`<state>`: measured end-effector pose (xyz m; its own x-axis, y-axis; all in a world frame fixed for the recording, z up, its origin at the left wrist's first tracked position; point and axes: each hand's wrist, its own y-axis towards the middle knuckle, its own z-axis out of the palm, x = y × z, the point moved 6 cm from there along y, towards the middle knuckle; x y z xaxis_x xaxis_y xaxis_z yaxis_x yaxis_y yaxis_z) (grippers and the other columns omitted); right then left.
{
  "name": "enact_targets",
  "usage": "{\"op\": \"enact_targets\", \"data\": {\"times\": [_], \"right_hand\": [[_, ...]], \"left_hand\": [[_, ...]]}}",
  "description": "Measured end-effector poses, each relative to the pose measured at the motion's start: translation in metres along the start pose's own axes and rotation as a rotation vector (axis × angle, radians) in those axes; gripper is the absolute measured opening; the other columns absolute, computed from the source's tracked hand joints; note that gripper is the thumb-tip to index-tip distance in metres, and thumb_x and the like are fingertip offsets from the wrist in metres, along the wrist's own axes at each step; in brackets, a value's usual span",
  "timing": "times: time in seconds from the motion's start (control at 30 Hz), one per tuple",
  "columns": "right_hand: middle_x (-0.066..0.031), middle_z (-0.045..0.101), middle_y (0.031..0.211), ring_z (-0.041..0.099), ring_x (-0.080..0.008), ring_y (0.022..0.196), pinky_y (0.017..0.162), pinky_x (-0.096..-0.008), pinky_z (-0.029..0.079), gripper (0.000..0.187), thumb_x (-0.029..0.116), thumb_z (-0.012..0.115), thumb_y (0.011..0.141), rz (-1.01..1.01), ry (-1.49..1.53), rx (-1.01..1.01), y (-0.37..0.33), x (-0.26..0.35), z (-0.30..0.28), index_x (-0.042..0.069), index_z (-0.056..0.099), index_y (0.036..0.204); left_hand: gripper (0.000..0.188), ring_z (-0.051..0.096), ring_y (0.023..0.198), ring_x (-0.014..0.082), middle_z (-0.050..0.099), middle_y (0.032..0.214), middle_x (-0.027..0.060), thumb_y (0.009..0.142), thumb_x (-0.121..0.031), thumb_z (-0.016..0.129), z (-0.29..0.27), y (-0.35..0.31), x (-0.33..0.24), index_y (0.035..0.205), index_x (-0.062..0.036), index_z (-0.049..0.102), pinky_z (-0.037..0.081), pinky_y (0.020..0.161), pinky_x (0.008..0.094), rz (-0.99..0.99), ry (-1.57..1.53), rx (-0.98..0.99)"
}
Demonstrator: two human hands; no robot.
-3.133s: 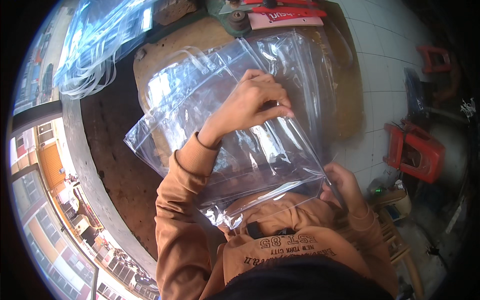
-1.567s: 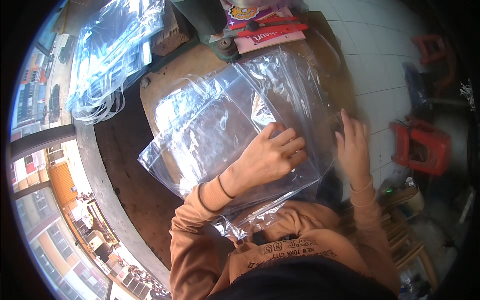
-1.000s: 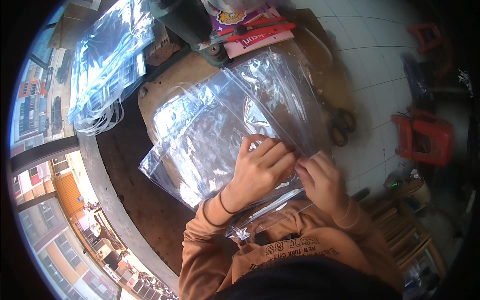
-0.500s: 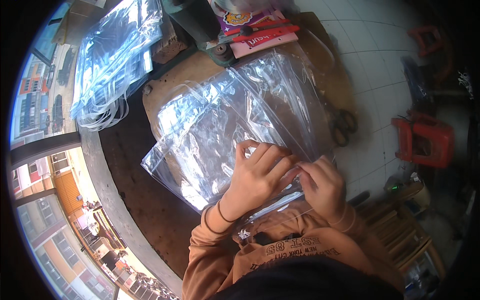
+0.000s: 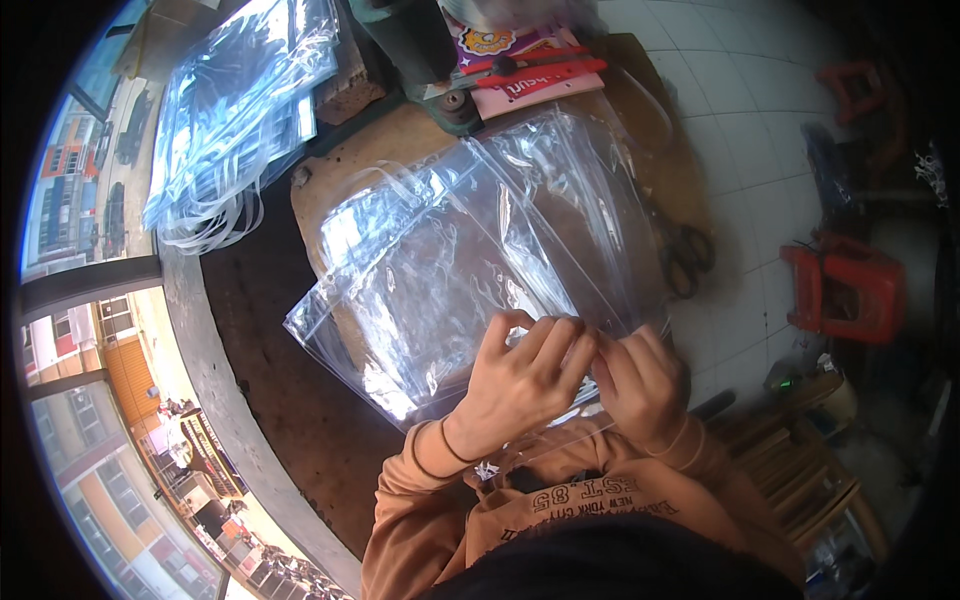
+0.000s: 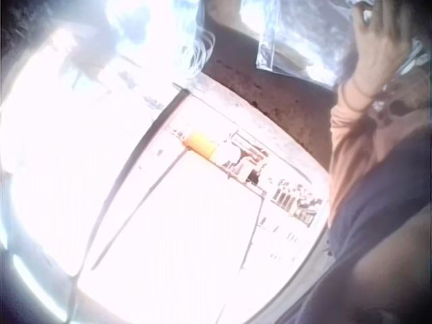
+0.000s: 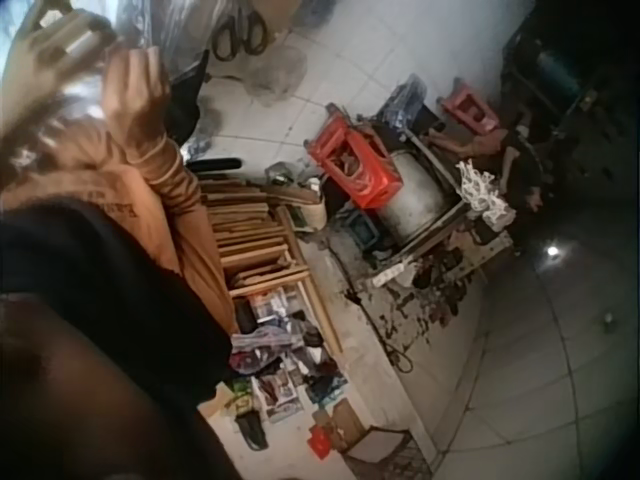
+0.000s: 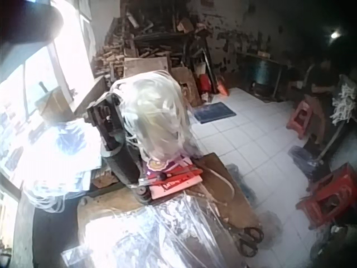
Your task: The person cuts a clear plastic sheet with shears and ties thin plastic strips around parts of the sheet.
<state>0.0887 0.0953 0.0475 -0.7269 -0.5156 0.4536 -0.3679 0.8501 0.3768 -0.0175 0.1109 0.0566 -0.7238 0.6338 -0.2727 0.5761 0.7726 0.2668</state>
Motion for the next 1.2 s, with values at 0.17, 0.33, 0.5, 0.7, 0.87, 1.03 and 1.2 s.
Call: {"op": "enact_targets", "data": {"times": [0.17,0.33,0.5,0.7,0.87,1.03,1.2], "right_hand": [[-0.0091,0.048,0.068,0.049,-0.0213,0.059,0.051,-0.0304,0.042,0.015,-0.003,0.063,0.075,0.017,0.057,0.018,0.002,0.002,0.000,-0.008,0.060,0.089],[-0.0111,0.050,0.069,0.049,-0.0236,0.059,0.053,-0.0325,0.042,0.015,-0.008,0.064,0.073,0.055,0.310,0.065,-0.006,0.009,0.001,-0.007,0.059,0.087],[-0.0107,0.054,0.068,0.052,-0.0237,0.060,0.054,-0.0322,0.042,0.013,-0.007,0.062,0.075,0.278,0.390,-0.046,-0.015,-0.012,0.002,-0.003,0.060,0.088],[-0.0103,0.056,0.069,0.053,-0.0236,0.061,0.055,-0.0318,0.042,0.011,-0.005,0.061,0.078,0.299,0.434,-0.026,-0.010,-0.014,0.001,-0.003,0.061,0.089],[-0.0099,0.056,0.070,0.054,-0.0222,0.062,0.056,-0.0303,0.043,0.010,-0.002,0.059,0.081,0.340,0.536,0.033,-0.012,-0.019,0.005,-0.001,0.062,0.090],[-0.0089,0.056,0.081,0.055,-0.0221,0.068,0.060,-0.0287,0.043,0.012,0.000,0.056,0.085,0.383,0.461,-0.025,-0.006,-0.050,0.001,0.002,0.064,0.094],[-0.0145,0.049,0.104,0.054,-0.0312,0.088,0.076,-0.0379,0.046,0.046,-0.003,0.060,0.079,0.300,-0.195,-0.025,-0.005,-0.105,-0.015,0.005,0.050,0.122]], "left_hand": [[0.024,0.057,0.069,0.0091,0.060,0.083,-0.0003,0.070,-0.008,0.069,0.002,-0.003,0.001,0.092,-0.0076,0.059,0.034,0.070,0.0302,-0.077,-0.023,-0.102],[0.021,0.056,0.070,0.0126,0.059,0.081,0.0007,0.072,0.000,0.067,-0.002,-0.003,0.054,0.090,-0.0058,0.057,0.034,0.070,0.0304,-0.420,-0.012,-0.398],[0.019,0.056,0.065,0.0146,0.059,0.074,0.0035,0.074,0.004,0.064,-0.023,-0.013,0.089,0.089,-0.0034,0.055,0.035,0.071,0.0292,-0.498,-0.043,-0.551],[0.026,0.057,0.077,0.0159,0.062,0.090,-0.0010,0.070,-0.017,0.075,0.006,-0.002,0.050,0.091,-0.0115,0.059,0.034,0.086,0.0373,-0.193,-0.179,-0.146],[0.018,0.057,0.089,0.0131,0.061,0.089,-0.0063,0.065,-0.027,0.076,0.010,0.013,0.051,0.079,-0.0213,0.066,0.027,0.100,0.0455,0.000,-0.402,-0.105],[0.012,0.055,0.083,0.0122,0.056,0.079,-0.0065,0.069,-0.023,0.072,0.029,0.022,0.060,0.076,-0.0166,0.063,0.030,0.098,0.0447,0.121,-0.425,-0.071],[0.013,0.054,0.082,0.0150,0.054,0.078,-0.0035,0.074,-0.025,0.069,0.047,0.031,0.062,0.077,-0.0139,0.063,0.031,0.094,0.0412,0.158,-0.385,0.029]]}}
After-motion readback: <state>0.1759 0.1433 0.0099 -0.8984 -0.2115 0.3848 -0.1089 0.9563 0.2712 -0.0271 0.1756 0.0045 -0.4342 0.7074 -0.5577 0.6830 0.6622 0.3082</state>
